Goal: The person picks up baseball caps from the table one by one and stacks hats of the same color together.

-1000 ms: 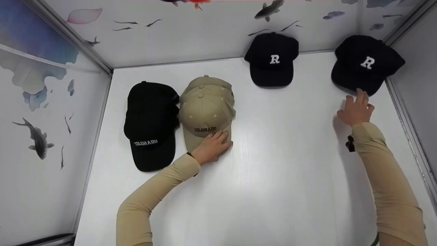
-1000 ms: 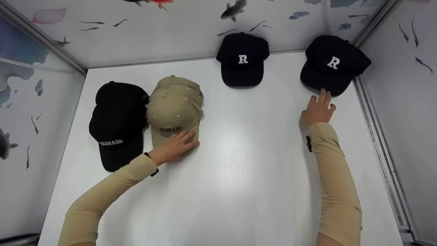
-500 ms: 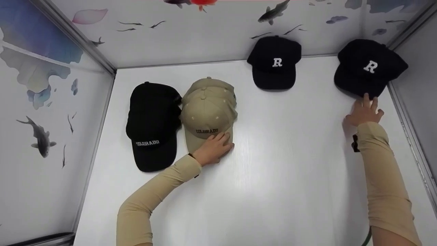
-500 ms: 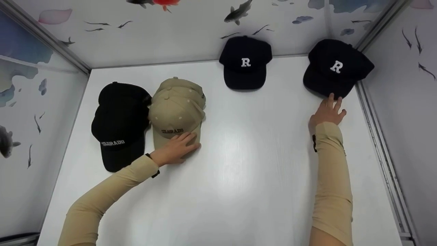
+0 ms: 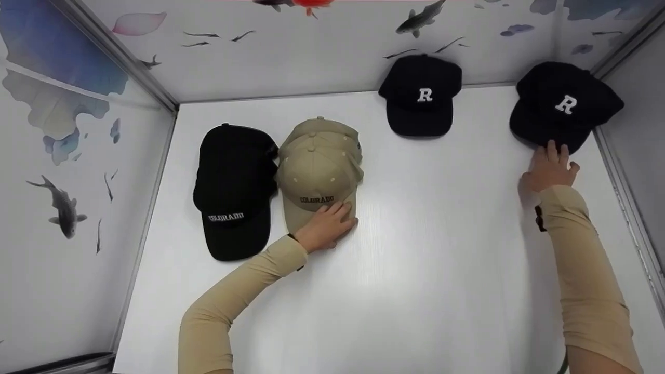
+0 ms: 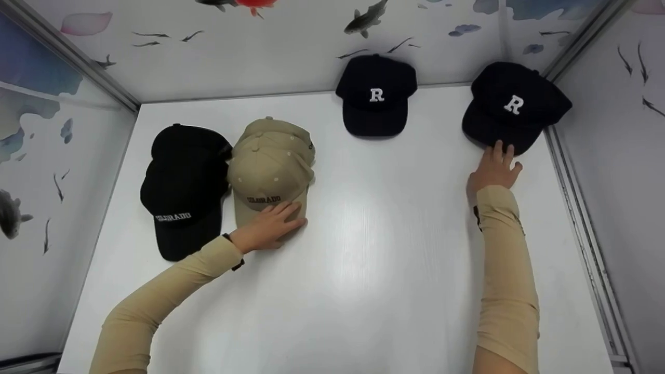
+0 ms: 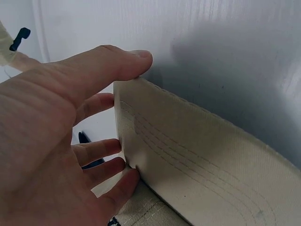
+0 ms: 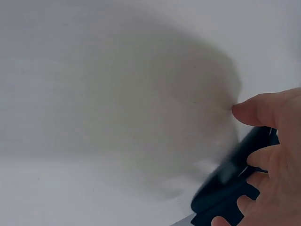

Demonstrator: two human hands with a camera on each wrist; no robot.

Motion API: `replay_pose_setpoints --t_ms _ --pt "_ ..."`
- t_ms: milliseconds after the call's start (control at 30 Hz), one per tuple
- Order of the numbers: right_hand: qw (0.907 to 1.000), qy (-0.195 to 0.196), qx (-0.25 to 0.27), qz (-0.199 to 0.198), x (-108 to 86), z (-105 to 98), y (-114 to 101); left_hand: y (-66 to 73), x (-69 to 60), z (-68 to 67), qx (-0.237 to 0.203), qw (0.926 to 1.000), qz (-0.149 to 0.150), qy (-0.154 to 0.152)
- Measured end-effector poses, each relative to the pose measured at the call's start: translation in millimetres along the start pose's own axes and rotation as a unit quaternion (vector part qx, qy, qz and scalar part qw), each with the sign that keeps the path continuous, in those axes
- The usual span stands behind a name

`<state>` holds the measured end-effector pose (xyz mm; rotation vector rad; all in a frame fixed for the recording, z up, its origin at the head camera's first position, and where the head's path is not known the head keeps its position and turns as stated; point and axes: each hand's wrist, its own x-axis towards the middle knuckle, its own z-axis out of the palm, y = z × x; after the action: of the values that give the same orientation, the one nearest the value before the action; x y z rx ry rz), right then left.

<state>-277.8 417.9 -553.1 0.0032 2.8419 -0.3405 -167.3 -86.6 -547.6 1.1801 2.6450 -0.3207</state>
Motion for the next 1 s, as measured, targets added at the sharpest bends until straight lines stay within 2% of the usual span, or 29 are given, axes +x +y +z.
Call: replay_pose_setpoints --t_ms 100,267,367,567,667,733,833,900,1000 --pt "0.9995 0.019 -0.011 -0.023 -3.6 4 -2 0.4 -0.2 0.0 -0.009 1.0000 -0.002 -0.001" --pt "0.9968 0.027 -0.039 -0.064 -14.9 8 -14 1.2 2.1 -0.7 -0.024 0.9997 -0.003 -0.008" --pt "0.9936 0.015 -0.062 -0.093 -24.7 8 -28 1.7 3.6 -1.3 -0.032 0.9992 -0.008 -0.020" --pt "0.9797 -0.014 -0.123 -0.158 -45.2 8 -67 1.0 3.3 -2.8 -0.045 0.9980 -0.018 -0.041" --pt "0.9748 -0.043 -0.130 -0.176 -51.2 4 -84 1.1 2.9 -4.1 -0.045 0.9979 -0.020 -0.043" --pt "0.9730 -0.071 -0.118 -0.185 -50.7 -2 -90 1.1 2.9 -4.7 -0.047 0.9979 -0.019 -0.042" --pt "0.9761 -0.112 -0.050 -0.179 -43.4 -13 -86 1.3 3.0 -5.1 -0.053 0.9978 -0.015 -0.038" --pt "0.9811 -0.103 0.002 -0.164 -36.4 -20 -76 1.4 2.9 -4.8 -0.058 0.9976 -0.012 -0.037" --pt "0.9885 -0.038 0.076 -0.125 -27.9 -31 -56 1.4 2.9 -4.0 -0.062 0.9974 -0.008 -0.037"
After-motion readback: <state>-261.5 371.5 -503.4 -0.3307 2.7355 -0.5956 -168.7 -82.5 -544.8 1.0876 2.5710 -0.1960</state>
